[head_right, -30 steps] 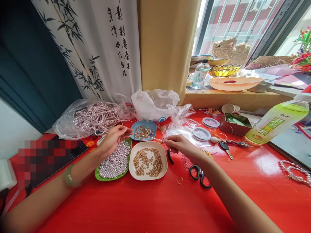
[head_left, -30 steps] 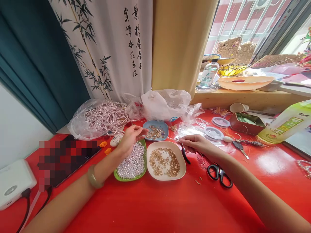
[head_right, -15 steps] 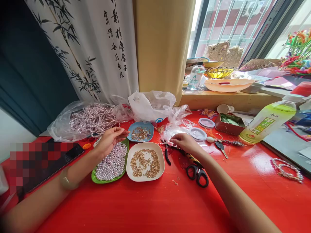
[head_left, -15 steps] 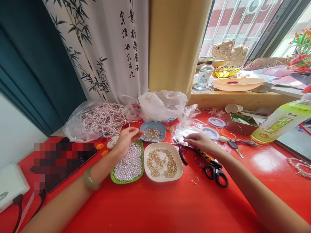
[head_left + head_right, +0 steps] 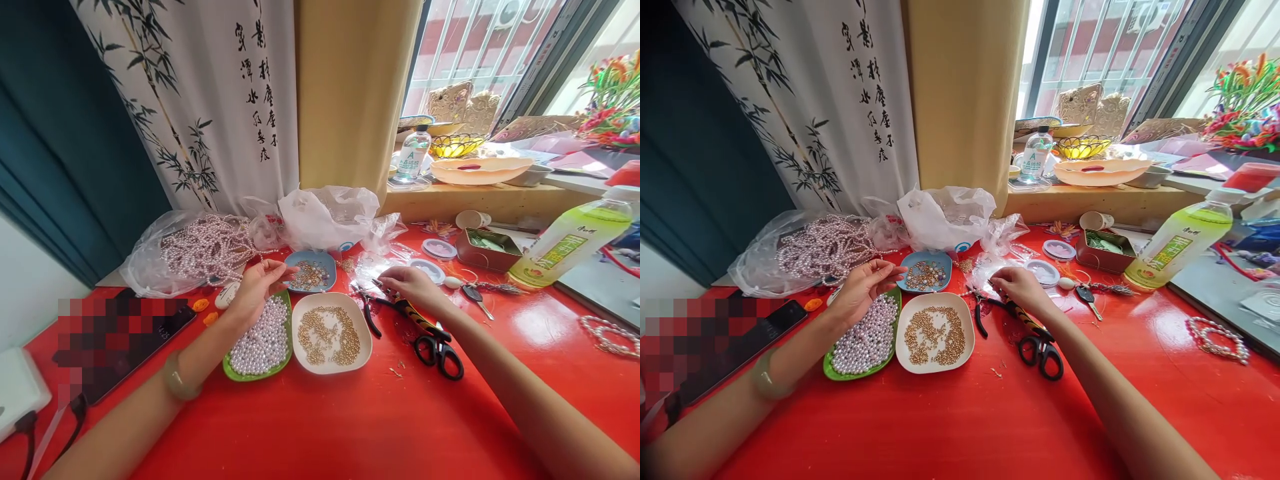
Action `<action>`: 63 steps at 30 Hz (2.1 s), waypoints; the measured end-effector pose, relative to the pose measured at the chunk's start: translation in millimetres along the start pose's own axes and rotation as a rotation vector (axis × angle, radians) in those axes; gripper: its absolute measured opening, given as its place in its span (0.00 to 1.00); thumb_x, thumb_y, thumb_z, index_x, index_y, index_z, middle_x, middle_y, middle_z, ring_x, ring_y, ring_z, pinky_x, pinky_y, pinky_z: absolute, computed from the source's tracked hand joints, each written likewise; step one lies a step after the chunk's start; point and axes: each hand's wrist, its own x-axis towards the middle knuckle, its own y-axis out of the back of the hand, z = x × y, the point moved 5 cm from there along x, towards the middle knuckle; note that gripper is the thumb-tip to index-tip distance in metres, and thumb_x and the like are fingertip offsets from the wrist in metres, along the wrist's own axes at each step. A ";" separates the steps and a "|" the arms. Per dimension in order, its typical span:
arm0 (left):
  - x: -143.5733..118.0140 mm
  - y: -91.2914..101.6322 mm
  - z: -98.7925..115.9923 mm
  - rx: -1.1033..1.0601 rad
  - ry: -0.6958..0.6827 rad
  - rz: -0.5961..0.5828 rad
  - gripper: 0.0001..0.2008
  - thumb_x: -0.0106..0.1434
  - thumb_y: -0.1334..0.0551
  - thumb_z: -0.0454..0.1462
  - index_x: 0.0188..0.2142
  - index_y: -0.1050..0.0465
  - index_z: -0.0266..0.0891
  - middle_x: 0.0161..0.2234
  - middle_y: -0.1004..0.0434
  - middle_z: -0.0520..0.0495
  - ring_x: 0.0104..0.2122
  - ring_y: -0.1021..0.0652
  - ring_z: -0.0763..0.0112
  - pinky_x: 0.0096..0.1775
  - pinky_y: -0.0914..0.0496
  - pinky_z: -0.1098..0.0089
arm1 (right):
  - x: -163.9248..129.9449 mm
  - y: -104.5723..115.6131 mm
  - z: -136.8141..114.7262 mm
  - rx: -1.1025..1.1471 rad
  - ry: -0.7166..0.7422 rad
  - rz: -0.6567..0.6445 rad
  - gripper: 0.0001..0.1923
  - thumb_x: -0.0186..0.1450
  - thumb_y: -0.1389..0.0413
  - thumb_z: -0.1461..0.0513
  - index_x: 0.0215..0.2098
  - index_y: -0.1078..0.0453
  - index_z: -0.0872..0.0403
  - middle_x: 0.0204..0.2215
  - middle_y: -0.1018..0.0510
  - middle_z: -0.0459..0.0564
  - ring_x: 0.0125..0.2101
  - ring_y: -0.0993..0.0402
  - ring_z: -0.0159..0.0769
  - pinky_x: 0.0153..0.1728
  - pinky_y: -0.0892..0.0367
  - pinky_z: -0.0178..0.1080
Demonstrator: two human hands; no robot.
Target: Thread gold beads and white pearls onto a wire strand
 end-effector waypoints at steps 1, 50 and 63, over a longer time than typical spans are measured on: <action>-0.7 -1.4 0.8 -0.016 -0.001 -0.011 0.08 0.50 0.38 0.34 0.28 0.37 0.34 0.32 0.24 0.44 0.29 0.24 0.75 0.28 0.32 0.80 | 0.0 0.1 -0.1 -0.016 0.004 0.005 0.13 0.56 0.52 0.56 0.27 0.32 0.57 0.21 0.27 0.47 0.20 0.32 0.31 0.23 0.38 0.33; -21.1 -148.8 30.8 -0.027 -0.005 -0.637 0.05 0.51 0.39 0.37 0.25 0.33 0.36 0.27 0.24 0.46 0.27 0.26 0.73 0.34 0.32 0.70 | -40.7 37.4 -76.5 0.870 0.170 0.178 0.14 0.57 0.49 0.55 0.34 0.31 0.56 0.30 0.25 0.50 0.28 0.29 0.30 0.29 0.34 0.34; 22.8 -78.2 46.3 -0.164 -0.221 -0.115 0.07 0.49 0.38 0.35 0.25 0.36 0.37 0.27 0.24 0.50 0.29 0.24 0.74 0.31 0.33 0.75 | -39.4 -35.9 -74.1 1.138 -0.105 -0.453 0.13 0.61 0.52 0.59 0.36 0.32 0.60 0.34 0.23 0.56 0.31 0.25 0.33 0.34 0.32 0.33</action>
